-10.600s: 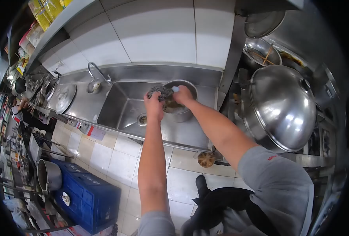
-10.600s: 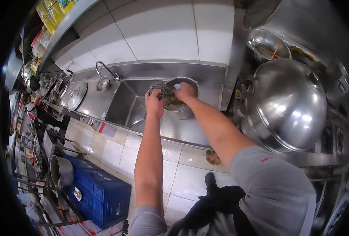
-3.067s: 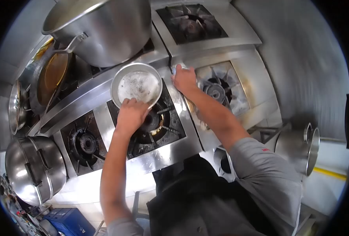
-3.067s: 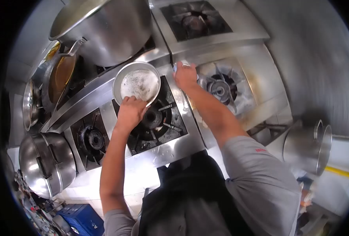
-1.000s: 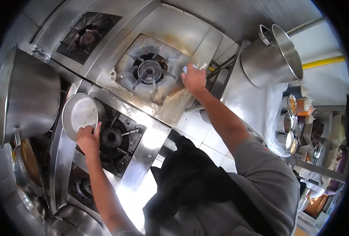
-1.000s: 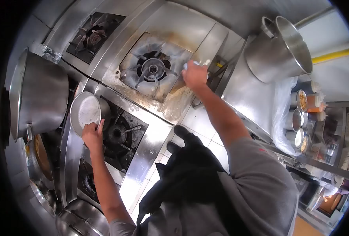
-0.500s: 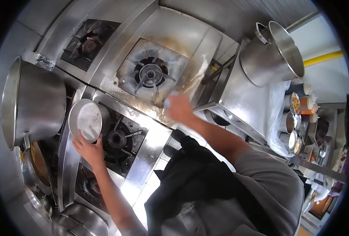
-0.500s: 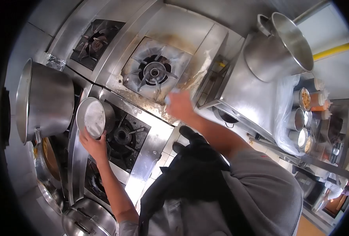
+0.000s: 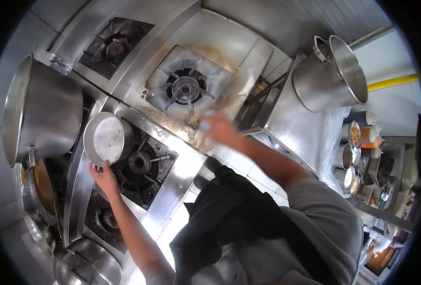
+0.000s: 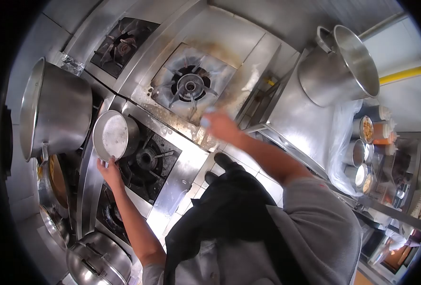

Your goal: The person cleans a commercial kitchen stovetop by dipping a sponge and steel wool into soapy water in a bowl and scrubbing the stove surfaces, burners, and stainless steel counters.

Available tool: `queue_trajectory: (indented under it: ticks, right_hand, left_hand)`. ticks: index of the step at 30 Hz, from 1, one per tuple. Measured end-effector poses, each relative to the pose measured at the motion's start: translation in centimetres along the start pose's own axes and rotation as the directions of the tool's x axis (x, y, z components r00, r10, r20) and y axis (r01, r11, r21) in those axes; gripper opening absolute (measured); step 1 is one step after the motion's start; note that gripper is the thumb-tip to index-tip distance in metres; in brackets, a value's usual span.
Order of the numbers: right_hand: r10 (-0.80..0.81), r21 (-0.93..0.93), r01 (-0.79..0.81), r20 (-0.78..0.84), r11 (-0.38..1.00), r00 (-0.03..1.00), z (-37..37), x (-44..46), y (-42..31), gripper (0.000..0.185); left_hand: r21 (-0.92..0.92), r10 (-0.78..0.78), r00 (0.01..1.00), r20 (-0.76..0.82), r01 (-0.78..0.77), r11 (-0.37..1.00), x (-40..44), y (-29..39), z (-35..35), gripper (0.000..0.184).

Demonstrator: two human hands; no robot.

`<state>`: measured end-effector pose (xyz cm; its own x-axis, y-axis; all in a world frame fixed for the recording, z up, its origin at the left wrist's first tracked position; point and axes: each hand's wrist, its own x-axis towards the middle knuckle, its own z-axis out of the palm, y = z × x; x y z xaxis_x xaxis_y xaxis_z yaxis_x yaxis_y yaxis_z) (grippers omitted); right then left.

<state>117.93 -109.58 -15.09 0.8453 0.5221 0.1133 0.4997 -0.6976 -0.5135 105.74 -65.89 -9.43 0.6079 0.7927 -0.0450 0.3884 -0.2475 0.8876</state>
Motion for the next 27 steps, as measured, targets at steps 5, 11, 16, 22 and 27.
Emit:
queue_trajectory:
  ticks: [5,11,16,22,27]
  right_hand:
    - [0.420,0.004,-0.432,-0.244,0.902,0.874,-2.5,2.4,3.9,0.048]
    - [-0.045,-0.034,0.040,-0.159,0.999,0.986,-0.8,0.7,2.3,0.043]
    - [0.267,-0.126,-0.291,-0.178,0.949,0.947,-1.2,2.5,4.3,0.045]
    - [0.183,-0.065,-0.194,-0.147,0.979,0.972,-3.0,2.5,6.9,0.045]
    - [0.328,-0.093,-0.339,-0.115,0.936,0.938,-3.5,3.4,5.7,0.043]
  left_hand:
    - [0.100,-0.041,0.997,0.057,0.035,0.994,-1.2,2.1,0.3,0.075]
    - [0.001,-0.103,0.994,-0.029,0.103,0.995,-0.7,1.7,1.7,0.075]
    - [0.077,-0.140,0.990,0.017,0.139,0.987,-0.7,1.4,1.0,0.077]
    - [0.031,-0.125,0.992,0.030,0.124,0.992,-0.8,0.8,1.3,0.066]
    - [0.045,-0.154,0.987,0.052,0.151,0.987,-1.0,0.8,0.9,0.058]
